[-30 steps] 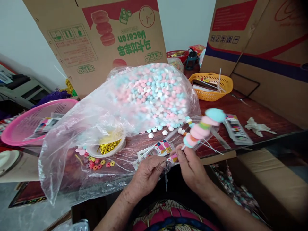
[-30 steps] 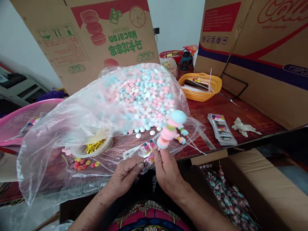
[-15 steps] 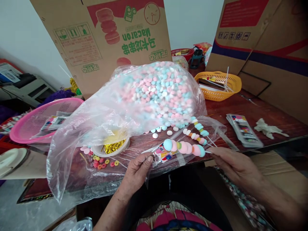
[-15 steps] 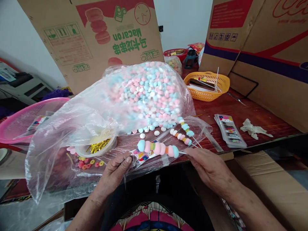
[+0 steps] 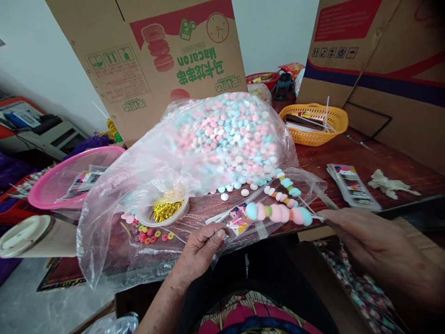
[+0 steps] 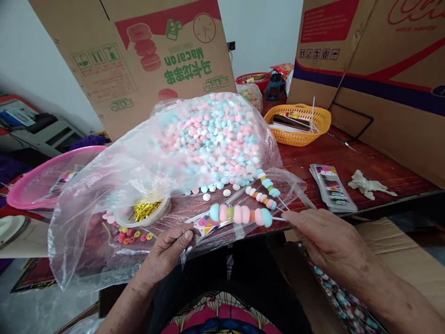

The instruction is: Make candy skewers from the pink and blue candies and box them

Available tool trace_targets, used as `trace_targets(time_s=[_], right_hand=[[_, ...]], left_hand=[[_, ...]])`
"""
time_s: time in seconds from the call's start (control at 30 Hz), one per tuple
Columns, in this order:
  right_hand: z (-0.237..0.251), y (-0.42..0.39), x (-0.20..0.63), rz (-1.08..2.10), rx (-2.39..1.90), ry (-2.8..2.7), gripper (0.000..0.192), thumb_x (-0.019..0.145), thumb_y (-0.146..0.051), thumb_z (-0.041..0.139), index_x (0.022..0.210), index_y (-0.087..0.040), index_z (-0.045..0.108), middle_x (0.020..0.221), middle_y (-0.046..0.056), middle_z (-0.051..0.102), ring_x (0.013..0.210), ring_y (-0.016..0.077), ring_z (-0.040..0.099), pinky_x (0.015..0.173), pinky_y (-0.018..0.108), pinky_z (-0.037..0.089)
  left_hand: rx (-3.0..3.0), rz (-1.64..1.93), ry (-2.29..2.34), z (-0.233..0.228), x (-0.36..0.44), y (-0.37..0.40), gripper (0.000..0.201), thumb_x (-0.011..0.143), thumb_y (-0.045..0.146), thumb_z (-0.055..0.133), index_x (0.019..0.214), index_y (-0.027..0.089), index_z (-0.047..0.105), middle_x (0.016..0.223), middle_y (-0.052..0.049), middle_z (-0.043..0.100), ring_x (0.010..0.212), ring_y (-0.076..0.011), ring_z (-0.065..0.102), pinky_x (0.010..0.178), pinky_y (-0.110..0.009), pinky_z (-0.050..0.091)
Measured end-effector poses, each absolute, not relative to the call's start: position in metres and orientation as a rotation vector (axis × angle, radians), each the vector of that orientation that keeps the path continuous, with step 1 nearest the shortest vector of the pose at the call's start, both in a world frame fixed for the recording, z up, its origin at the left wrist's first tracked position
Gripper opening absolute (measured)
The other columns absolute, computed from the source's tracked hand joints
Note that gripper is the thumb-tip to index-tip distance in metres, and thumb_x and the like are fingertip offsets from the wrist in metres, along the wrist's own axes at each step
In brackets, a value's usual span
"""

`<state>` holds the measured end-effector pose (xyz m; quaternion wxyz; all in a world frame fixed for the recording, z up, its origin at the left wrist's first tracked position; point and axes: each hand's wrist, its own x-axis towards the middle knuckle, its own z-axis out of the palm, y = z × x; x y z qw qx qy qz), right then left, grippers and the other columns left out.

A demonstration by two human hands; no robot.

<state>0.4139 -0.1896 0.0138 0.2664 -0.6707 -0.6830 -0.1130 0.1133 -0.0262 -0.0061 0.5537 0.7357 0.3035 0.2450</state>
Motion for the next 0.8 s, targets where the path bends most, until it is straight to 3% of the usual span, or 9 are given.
trace_targets(time_s=[0.17, 0.53, 0.8], right_hand=[[0.005, -0.189, 0.418, -0.456, -1.650, -2.108, 0.024, 0.087, -0.010, 0.043, 0.105, -0.018, 0.056, 0.075, 0.004, 0.064, 0.068, 0.0169, 0.059, 0.064, 0.030, 0.045], [0.023, -0.190, 0.416, -0.216, -1.513, -2.181, 0.024, 0.087, -0.010, 0.039, 0.100, -0.021, 0.056, 0.070, 0.000, 0.066, 0.060, 0.0135, 0.060, 0.059, 0.027, 0.046], [0.010, -0.195, 0.423, -0.300, -1.600, -2.141, 0.023, 0.090, -0.017, 0.039, 0.100, -0.023, 0.059, 0.077, 0.001, 0.070, 0.066, 0.0153, 0.064, 0.059, 0.027, 0.049]], left_hand=[[1.781, 0.621, 0.758, -0.003, 0.117, -0.026, 0.031, 0.088, 0.042, 0.051, 0.087, 0.016, 0.069, 0.072, -0.001, 0.063, 0.067, -0.0129, 0.052, 0.064, -0.024, 0.043], [2.158, 0.606, 0.736, 0.002, 0.124, -0.029, 0.025, 0.091, 0.025, 0.046, 0.100, 0.016, 0.067, 0.088, -0.005, 0.071, 0.079, -0.0161, 0.064, 0.073, -0.026, 0.047], [2.086, 0.652, 0.675, 0.001, 0.123, -0.031, 0.022, 0.090, 0.023, 0.049, 0.095, 0.017, 0.069, 0.077, 0.000, 0.069, 0.070, -0.0122, 0.060, 0.067, -0.021, 0.045]])
